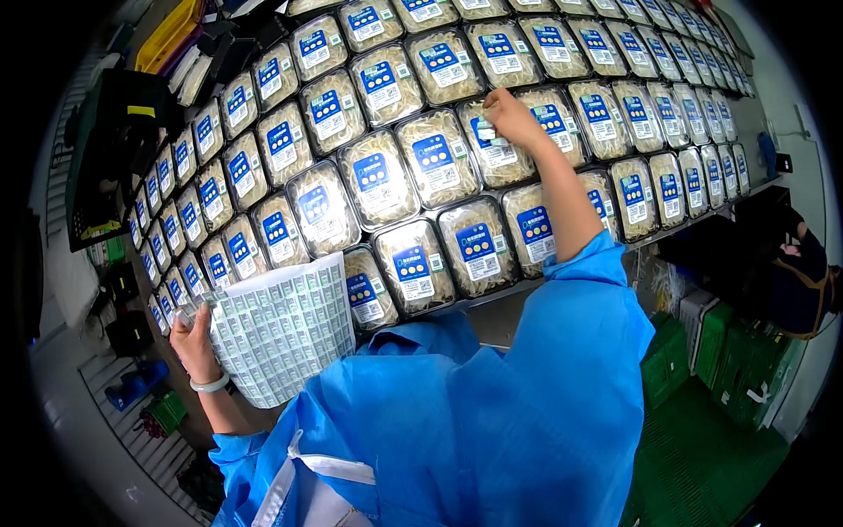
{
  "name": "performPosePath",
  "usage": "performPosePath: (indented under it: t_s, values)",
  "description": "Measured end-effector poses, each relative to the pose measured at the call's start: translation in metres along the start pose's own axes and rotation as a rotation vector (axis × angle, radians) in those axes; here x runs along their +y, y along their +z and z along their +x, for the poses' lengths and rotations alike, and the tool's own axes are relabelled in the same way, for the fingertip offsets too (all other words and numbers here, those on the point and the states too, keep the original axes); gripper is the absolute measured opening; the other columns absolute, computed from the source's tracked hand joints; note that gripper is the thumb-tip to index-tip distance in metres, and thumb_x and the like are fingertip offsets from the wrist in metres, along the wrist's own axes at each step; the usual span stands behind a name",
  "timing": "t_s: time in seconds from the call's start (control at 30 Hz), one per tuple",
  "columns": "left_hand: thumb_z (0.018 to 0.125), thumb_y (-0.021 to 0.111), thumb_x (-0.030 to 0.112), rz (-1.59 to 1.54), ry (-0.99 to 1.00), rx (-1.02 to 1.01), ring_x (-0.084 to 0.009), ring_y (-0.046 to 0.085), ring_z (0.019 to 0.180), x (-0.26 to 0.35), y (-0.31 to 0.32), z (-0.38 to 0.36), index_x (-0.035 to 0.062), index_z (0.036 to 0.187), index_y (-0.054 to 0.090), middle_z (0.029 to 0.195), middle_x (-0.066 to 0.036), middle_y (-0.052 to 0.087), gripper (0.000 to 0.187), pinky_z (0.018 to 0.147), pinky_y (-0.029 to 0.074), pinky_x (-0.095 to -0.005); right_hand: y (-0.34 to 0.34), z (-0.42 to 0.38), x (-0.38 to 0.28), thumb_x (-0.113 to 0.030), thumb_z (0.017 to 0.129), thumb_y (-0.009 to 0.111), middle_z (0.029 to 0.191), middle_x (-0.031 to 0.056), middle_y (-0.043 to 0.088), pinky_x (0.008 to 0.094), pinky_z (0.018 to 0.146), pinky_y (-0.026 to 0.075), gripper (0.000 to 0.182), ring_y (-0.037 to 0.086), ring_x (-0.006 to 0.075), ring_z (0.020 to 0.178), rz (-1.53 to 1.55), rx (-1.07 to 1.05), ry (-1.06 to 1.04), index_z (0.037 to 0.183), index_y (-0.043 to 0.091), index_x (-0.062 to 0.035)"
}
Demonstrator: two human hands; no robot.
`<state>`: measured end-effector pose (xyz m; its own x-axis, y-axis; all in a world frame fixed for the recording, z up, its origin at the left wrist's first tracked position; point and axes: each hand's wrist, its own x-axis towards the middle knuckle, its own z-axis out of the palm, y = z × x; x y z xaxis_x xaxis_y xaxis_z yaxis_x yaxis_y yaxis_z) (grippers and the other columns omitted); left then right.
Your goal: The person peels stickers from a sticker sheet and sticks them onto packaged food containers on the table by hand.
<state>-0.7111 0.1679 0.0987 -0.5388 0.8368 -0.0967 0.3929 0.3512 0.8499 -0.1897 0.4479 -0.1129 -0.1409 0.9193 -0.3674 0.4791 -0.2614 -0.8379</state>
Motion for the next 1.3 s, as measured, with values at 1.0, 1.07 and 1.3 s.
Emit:
performPosePath:
  t_s: [1.0,1.07,1.3]
  values:
    - [0.088,0.072,0.004,-0.021,-0.104,0.133,-0.0017,0.045,0.066,-0.049,-0.052,-0.032,0.0020,0.085,0.063,0.074,0.005,0.059,0.010,0.058,0.035,-0.0210,0.129,-0.006,-0.098,-0.012,0.087,0.063,0.082,0.0147,0.069,0.0392,0.071,0.051,0.024,0.068,0.0284,0.080,-0.284,-0.293,-0.165,0.106,0.052,-0.0005]
    - [0.088,0.072,0.004,-0.028,-0.102,0.118,-0.0020,0.047,0.067,-0.048,-0.054,-0.031,0.0016,0.086,0.064,0.075,0.005,0.060,0.009,0.059,0.036,-0.0210,0.155,-0.008,-0.110,-0.008,0.088,0.061,0.080,0.0137,0.068,0.0378,0.071,0.050,0.021,0.067,0.0277,0.078,-0.192,-0.350,-0.236,0.105,0.051,0.0001]
    - [0.089,0.072,0.006,-0.028,-0.100,0.132,-0.0011,0.043,0.065,-0.046,-0.060,-0.031,0.0043,0.080,0.057,0.072,0.006,0.054,0.018,0.057,0.035,-0.0202,0.206,0.006,-0.120,-0.010,0.082,0.059,0.092,0.0246,0.068,0.0451,0.074,0.054,0.026,0.068,0.0393,0.092,-0.894,-0.144,-0.303,0.105,0.053,0.0015]
